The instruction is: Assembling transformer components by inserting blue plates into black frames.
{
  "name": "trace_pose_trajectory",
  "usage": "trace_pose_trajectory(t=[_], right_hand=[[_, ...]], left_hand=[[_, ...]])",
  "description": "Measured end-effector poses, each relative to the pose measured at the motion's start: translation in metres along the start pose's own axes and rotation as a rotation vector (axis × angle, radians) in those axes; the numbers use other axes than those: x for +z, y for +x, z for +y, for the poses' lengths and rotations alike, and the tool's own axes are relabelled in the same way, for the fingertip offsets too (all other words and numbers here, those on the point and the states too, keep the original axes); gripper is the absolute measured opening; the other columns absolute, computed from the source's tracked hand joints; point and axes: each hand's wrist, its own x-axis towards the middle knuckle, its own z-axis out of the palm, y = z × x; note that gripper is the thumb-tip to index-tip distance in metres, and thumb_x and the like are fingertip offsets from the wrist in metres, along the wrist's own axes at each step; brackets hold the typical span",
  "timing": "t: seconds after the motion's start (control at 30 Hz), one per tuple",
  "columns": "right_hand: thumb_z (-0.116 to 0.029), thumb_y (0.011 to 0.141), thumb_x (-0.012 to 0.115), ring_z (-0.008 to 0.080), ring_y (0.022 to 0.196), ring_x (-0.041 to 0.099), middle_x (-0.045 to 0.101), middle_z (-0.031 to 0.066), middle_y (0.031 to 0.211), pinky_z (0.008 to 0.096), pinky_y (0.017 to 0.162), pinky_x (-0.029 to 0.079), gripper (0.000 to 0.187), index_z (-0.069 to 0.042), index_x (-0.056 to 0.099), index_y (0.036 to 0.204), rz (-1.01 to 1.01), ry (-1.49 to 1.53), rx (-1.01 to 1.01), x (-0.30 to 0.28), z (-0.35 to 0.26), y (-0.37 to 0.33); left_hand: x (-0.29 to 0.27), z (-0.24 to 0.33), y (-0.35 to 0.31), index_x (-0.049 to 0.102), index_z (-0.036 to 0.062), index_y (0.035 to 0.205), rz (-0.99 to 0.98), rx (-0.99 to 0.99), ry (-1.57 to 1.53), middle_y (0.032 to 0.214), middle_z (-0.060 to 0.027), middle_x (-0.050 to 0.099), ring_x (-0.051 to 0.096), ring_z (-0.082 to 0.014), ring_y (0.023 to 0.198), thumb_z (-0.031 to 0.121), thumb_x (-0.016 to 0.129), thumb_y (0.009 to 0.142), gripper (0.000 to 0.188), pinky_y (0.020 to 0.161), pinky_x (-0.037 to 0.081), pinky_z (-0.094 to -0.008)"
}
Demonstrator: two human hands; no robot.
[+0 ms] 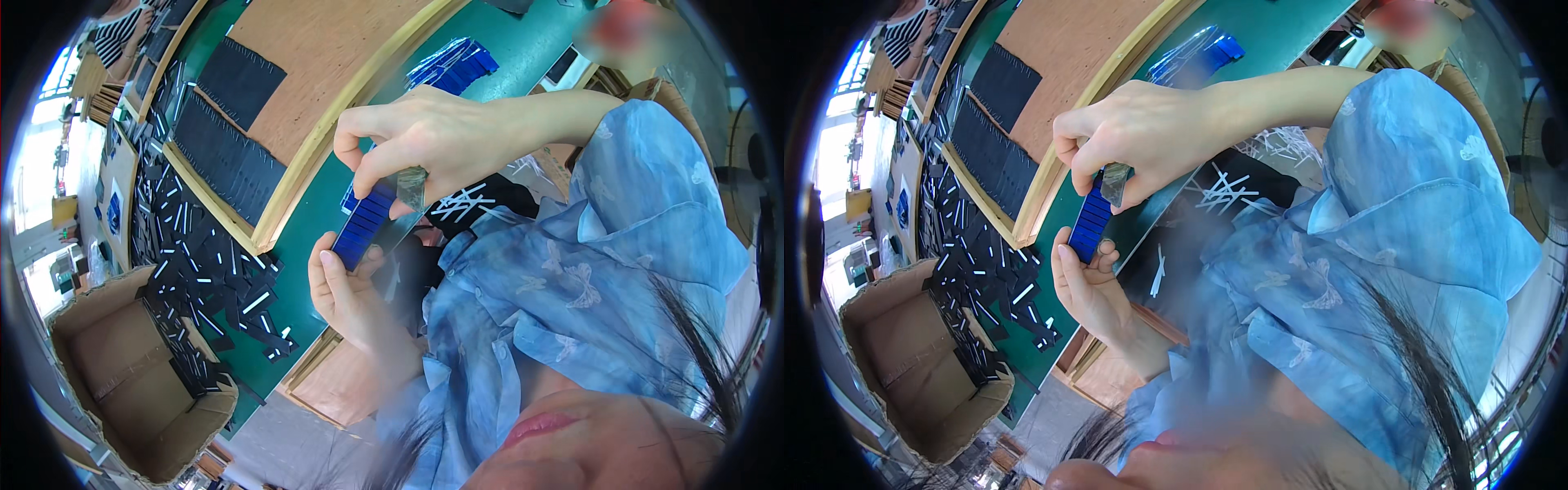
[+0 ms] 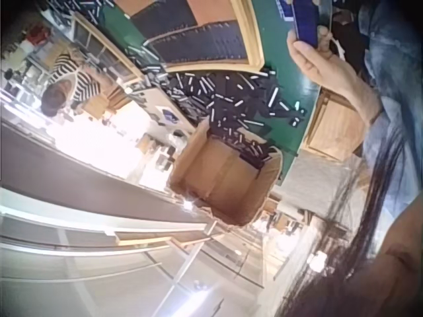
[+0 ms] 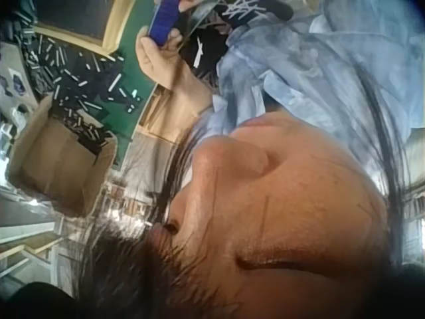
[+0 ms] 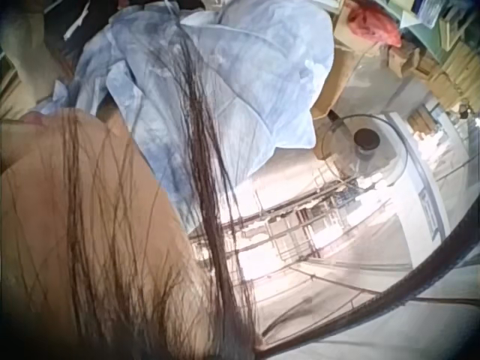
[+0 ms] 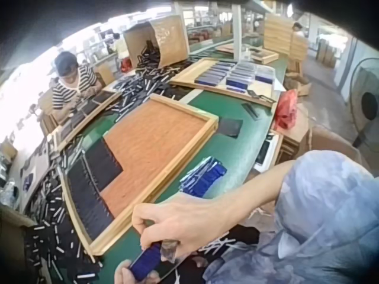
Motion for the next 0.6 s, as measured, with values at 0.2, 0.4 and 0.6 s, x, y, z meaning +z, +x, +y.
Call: trace_pose_trajectory(t=[0.2, 0.4, 0.6], right_hand=[[-0.017, 0.060, 0.077, 0.0215, 0.076, 0.060, 0.053, 0.0020, 0.094, 0.0344, 0.060, 0.046, 0.027, -0.011, 0.065, 0.083, -0.063, -0.067, 0.021, -0.0038, -0.0058, 0.0033], [-0.018, 0.061, 0.078, 0.0210, 0.080, 0.060, 0.053, 0.0014, 0.093, 0.0336, 0.062, 0.046, 0.027, -0.011, 0.066, 0.084, -0.007, 0.050, 0.005, -0.0003, -0.0059, 0.0057], [-0.019, 0.062, 0.078, 0.0206, 0.083, 0.059, 0.053, 0.0010, 0.093, 0.0334, 0.063, 0.046, 0.026, -0.012, 0.066, 0.084, -0.014, 0.086, 0.012, 0.0008, -0.0057, 0.0072]], left_hand=[[-0.0048, -0.0020, 0.0023, 0.051, -0.0064, 0.111, -0.010, 0.016, 0.022, 0.087, -0.0159, 0.063, 0.063, -0.0187, 0.067, 0.022, 0.047, 0.097, 0.031, 0.058, 0.054, -0.0237], [-0.0081, 0.0018, 0.0009, 0.051, -0.0056, 0.111, -0.012, -0.002, -0.020, 0.087, -0.0156, 0.063, 0.063, -0.0185, 0.067, 0.022, 0.048, 0.097, 0.031, 0.058, 0.053, -0.0230], [-0.0089, 0.0035, 0.0013, 0.050, -0.0056, 0.112, -0.002, -0.017, -0.029, 0.089, -0.0160, 0.062, 0.062, -0.0185, 0.067, 0.023, 0.049, 0.096, 0.032, 0.058, 0.053, -0.0231]])
